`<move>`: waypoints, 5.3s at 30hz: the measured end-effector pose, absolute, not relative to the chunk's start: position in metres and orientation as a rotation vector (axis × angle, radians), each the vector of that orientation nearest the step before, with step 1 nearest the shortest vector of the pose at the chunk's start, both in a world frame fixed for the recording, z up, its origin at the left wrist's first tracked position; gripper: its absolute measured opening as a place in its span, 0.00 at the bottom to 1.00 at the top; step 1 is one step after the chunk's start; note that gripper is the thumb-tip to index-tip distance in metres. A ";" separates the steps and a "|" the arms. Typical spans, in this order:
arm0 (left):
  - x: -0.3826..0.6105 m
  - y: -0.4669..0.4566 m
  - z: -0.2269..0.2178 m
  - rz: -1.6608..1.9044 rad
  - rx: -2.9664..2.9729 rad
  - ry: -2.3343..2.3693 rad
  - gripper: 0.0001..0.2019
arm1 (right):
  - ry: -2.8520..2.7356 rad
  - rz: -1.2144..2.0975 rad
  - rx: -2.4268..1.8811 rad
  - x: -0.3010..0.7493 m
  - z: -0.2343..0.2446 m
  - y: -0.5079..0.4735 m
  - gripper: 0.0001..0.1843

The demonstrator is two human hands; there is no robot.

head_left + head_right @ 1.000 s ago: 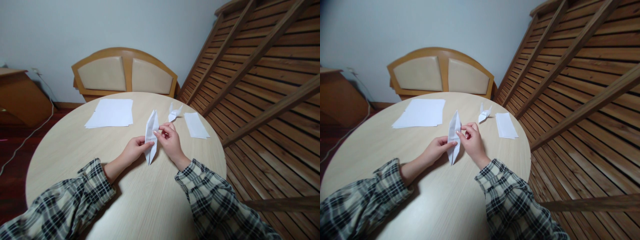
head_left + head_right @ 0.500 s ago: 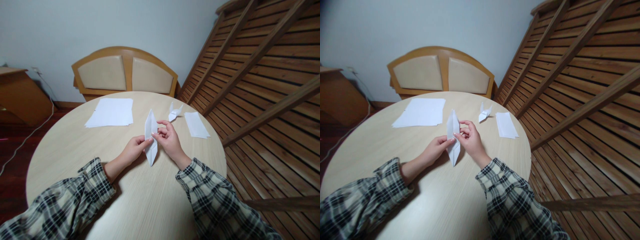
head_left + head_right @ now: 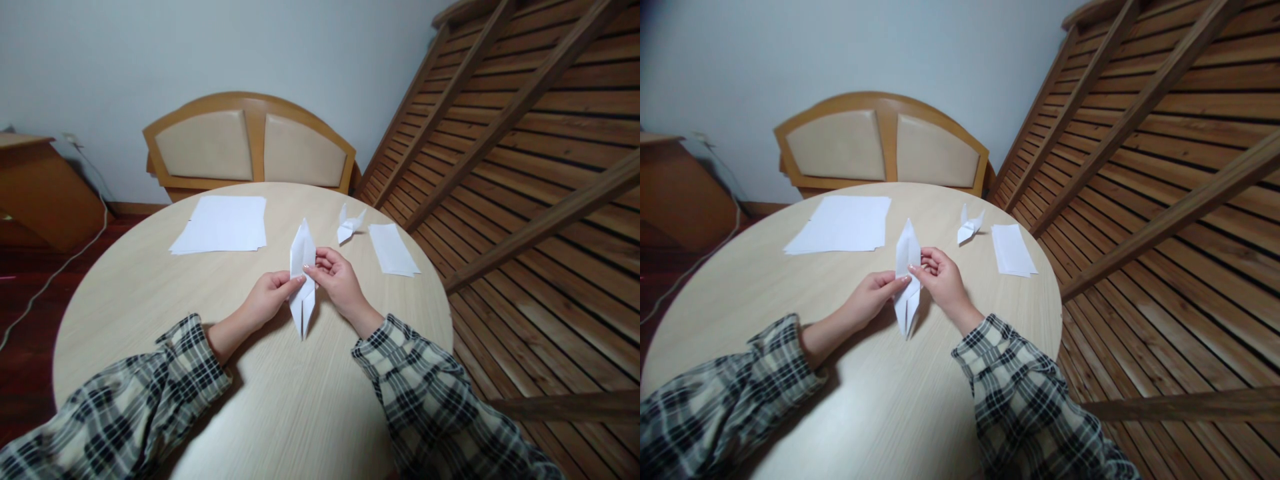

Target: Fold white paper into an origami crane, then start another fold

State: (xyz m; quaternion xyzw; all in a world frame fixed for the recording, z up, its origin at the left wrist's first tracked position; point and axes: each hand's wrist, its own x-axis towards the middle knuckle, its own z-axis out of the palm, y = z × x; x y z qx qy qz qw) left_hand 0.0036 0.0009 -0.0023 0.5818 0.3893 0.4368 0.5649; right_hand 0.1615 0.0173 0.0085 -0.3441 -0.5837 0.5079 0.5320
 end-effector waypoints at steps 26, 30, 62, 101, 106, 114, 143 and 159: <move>0.005 0.000 0.006 1.159 1.107 0.883 0.09 | -1.945 0.507 -0.788 0.172 0.014 0.010 0.09; 0.006 0.000 0.003 1.202 1.096 0.886 0.09 | -1.948 0.495 -0.783 0.171 0.014 0.010 0.10; 0.001 0.005 0.009 1.221 0.982 0.840 0.10 | -1.864 0.735 -0.748 0.171 0.015 0.009 0.13; -0.001 0.002 0.009 1.175 1.470 0.973 0.14 | -1.755 0.662 -0.993 0.162 0.006 0.014 0.21; -0.003 0.001 0.012 1.218 1.571 1.033 0.16 | -1.693 0.835 -0.990 0.161 0.003 0.014 0.21; -0.003 0.002 0.008 1.202 1.624 1.083 0.16 | -1.660 0.928 -1.016 0.162 0.003 0.016 0.22; -0.002 -0.002 0.011 1.337 1.560 1.125 0.13 | -1.483 1.265 -0.925 0.154 0.003 0.013 0.24; -0.001 -0.002 0.009 1.068 1.628 1.034 0.15 | -1.512 0.859 -1.059 0.160 0.004 0.019 0.24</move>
